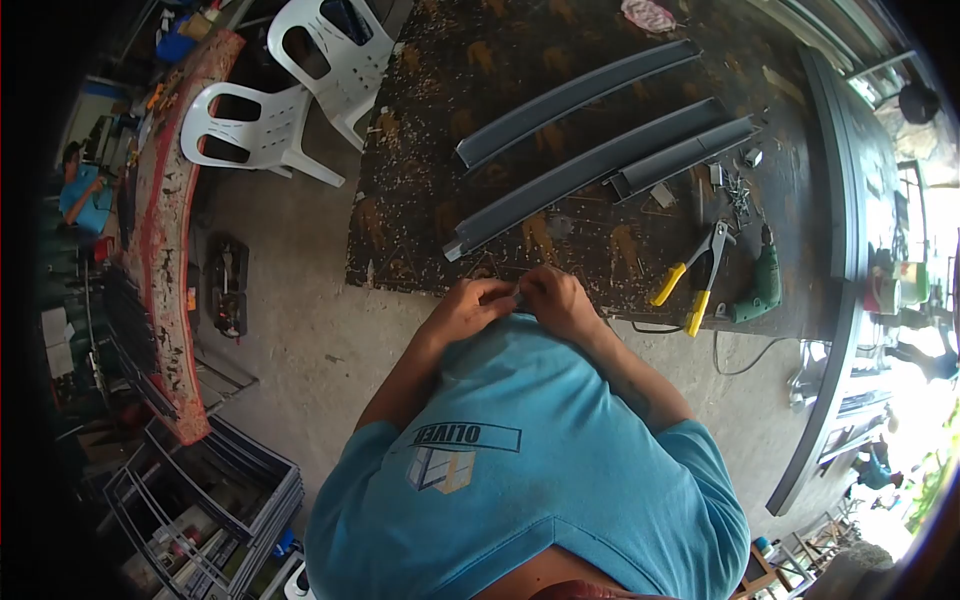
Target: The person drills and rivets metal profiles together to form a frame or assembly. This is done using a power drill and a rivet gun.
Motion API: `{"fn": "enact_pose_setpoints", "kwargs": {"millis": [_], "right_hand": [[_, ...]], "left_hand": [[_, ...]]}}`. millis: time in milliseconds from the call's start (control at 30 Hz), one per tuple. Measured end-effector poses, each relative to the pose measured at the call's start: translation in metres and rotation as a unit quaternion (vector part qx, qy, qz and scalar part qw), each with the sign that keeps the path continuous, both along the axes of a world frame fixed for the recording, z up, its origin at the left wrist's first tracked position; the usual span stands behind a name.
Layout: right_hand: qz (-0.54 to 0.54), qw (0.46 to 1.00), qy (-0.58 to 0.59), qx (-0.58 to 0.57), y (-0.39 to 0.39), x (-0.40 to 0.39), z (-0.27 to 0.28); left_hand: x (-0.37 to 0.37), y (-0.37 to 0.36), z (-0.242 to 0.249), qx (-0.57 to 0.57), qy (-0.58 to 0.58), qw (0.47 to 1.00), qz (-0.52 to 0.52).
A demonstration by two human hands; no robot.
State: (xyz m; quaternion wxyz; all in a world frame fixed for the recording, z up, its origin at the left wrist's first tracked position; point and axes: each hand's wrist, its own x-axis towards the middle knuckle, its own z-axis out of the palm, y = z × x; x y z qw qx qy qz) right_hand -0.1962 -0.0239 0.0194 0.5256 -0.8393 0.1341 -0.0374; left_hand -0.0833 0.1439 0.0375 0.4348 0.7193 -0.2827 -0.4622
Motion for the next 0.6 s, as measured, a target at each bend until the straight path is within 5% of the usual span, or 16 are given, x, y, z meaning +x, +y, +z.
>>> {"fn": "enact_pose_setpoints", "kwargs": {"millis": [333, 433, 500, 600], "right_hand": [[0.112, 0.991, 0.073, -0.025, 0.017, 0.046, -0.012], [0.071, 0.977, 0.177, -0.097, -0.004, 0.086, -0.018], [0.110, 0.929, -0.011, -0.353, -0.017, 0.114, -0.028], [0.152, 0.886, -0.030, -0.437, -0.022, 0.142, -0.034]], "left_hand": [[0.041, 0.059, -0.050, -0.093, 0.116, 0.988, 0.034], [0.047, 0.062, -0.071, -0.076, 0.244, 0.951, 0.172], [0.049, 0.055, -0.077, -0.024, 0.230, 0.902, 0.365], [0.054, 0.047, -0.099, -0.028, 0.109, 0.912, 0.394]]}}
